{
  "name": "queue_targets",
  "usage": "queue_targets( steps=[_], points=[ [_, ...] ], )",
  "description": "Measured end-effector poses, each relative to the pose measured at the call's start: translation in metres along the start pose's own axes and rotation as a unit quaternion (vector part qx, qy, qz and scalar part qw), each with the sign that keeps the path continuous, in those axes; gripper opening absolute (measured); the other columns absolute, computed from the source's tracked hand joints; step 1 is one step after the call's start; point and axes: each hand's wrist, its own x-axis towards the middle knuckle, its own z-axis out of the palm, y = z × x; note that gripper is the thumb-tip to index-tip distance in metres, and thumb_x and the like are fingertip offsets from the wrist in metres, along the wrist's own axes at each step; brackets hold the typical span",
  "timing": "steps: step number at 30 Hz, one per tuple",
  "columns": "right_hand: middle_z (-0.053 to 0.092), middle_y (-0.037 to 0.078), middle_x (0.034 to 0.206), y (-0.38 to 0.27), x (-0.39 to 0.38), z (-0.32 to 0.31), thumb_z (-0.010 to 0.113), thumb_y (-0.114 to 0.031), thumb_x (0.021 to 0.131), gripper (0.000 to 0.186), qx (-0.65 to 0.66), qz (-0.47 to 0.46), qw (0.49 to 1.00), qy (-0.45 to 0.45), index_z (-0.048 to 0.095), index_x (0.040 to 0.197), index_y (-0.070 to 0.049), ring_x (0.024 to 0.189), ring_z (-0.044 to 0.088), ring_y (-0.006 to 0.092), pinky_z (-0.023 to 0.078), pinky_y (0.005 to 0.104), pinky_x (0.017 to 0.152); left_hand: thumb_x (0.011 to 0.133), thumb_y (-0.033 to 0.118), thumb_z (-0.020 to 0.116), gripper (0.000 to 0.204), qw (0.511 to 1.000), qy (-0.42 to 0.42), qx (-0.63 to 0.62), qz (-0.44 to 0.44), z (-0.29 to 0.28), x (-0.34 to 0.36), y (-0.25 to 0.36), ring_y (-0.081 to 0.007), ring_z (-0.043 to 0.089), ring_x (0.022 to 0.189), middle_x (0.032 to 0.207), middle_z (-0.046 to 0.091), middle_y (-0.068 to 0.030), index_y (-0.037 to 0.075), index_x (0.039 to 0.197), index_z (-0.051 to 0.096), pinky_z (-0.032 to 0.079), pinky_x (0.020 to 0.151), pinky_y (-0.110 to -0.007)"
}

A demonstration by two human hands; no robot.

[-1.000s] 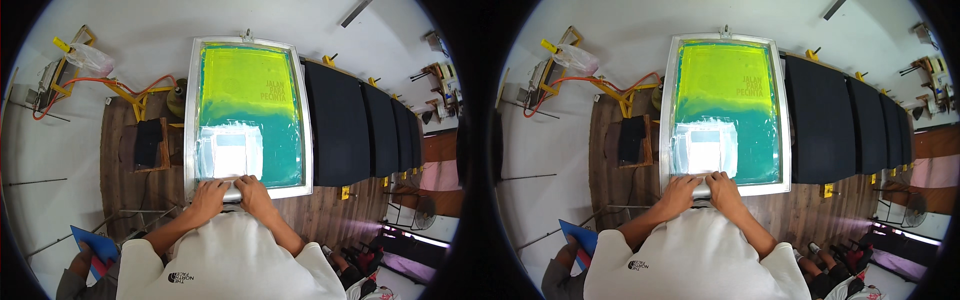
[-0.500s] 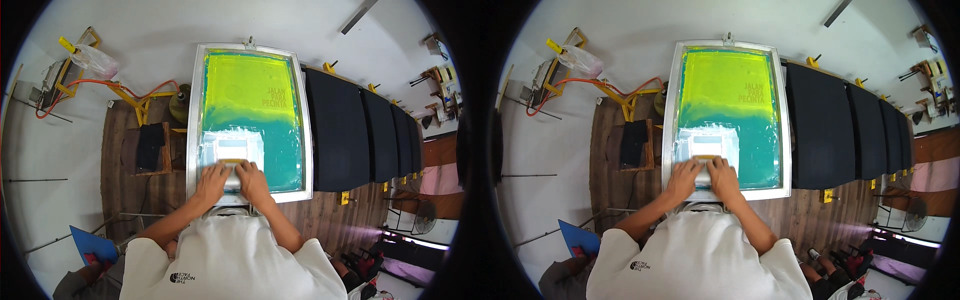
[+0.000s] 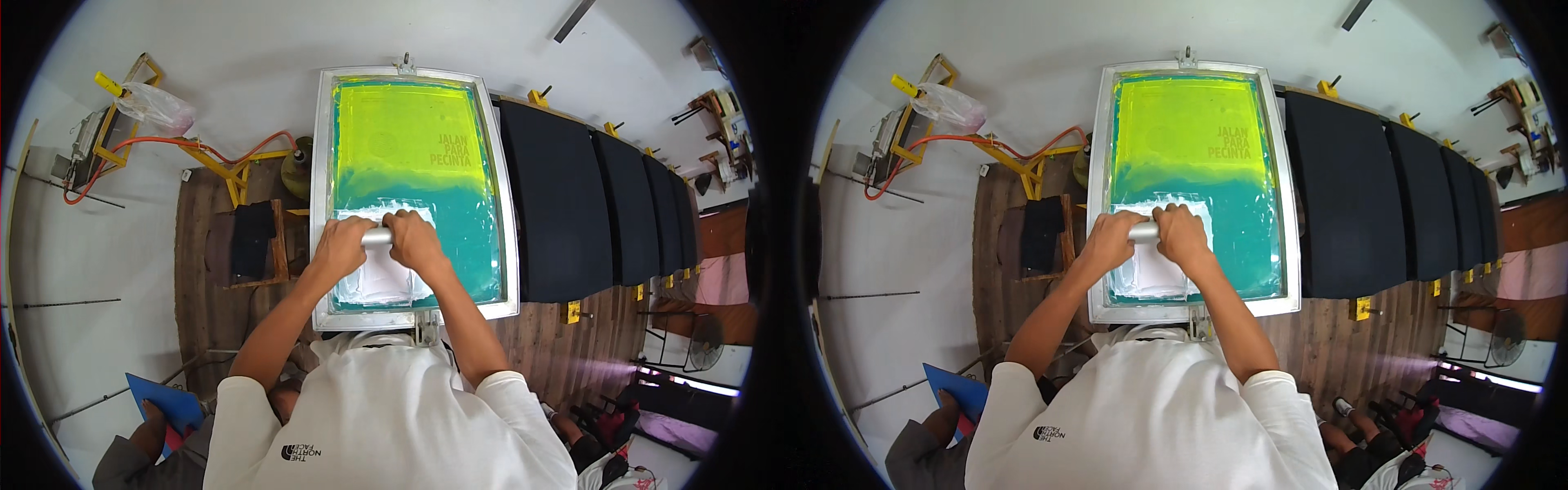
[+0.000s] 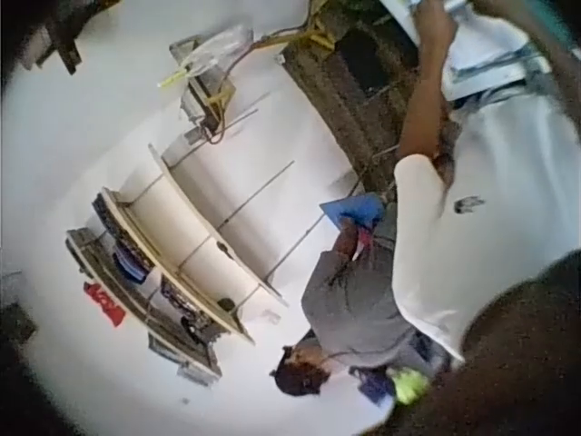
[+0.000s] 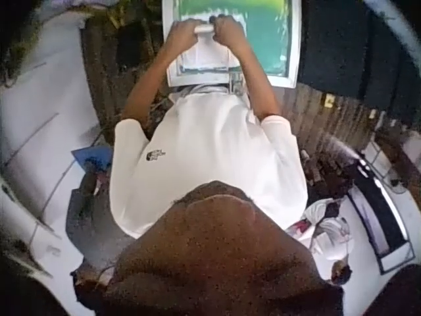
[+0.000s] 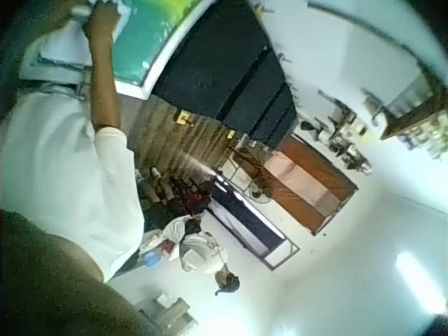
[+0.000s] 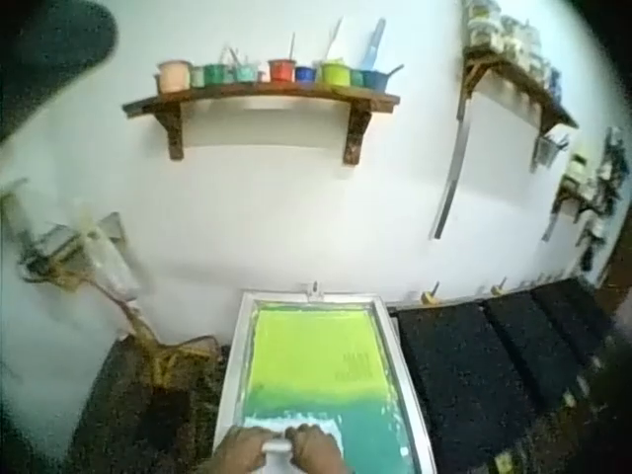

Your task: Manually applying ink to a garment using a screen printing frame and squeegee.

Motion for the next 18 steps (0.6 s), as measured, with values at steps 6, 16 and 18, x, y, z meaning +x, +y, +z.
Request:
queue_targets(
  steps=[6,16,18],
  points=[
    [0.065,0.016,0.098,0.005,-0.02,0.016,0.076,-0.003,0.063,0.035,0.045,-0.013,0.999,0.018,0.065,0.097,-0.004,0.095,0.062,0.0367,0.056,0.0464,0.077,0.071,-0.009,0.062,0.042,1.0,-0.022,0.011,-0.012,0.019,-0.018,0.002,-0.0372,0.066,0.096,0.103,0.069,-0.0201,0.003,0.112,0.069,0.046,0.088,-0.047],
    [0.066,0.014,0.099,-0.027,-0.114,0.019,0.075,0.001,0.06,0.043,0.063,0.022,0.998,0.011,0.065,0.102,-0.002,0.097,0.061,0.035,0.054,0.0457,0.077,0.067,-0.008,0.065,0.055,0.993,-0.113,0.002,-0.029,0.026,-0.099,0.046,-0.034,0.059,0.114,0.119,0.064,-0.0179,0.002,0.122,0.063,0.042,0.098,-0.045],
    [0.066,0.014,0.095,-0.023,-0.115,0.011,0.074,0.0,0.061,0.041,0.073,0.023,0.994,-0.074,0.067,0.101,-0.003,0.095,0.062,0.0349,0.054,0.0459,0.075,0.068,-0.006,0.066,0.055,0.986,-0.158,-0.01,-0.045,0.014,-0.092,0.053,-0.0325,0.06,0.114,0.119,0.064,-0.0182,0.002,0.122,0.063,0.042,0.098,-0.044]
  ],
)
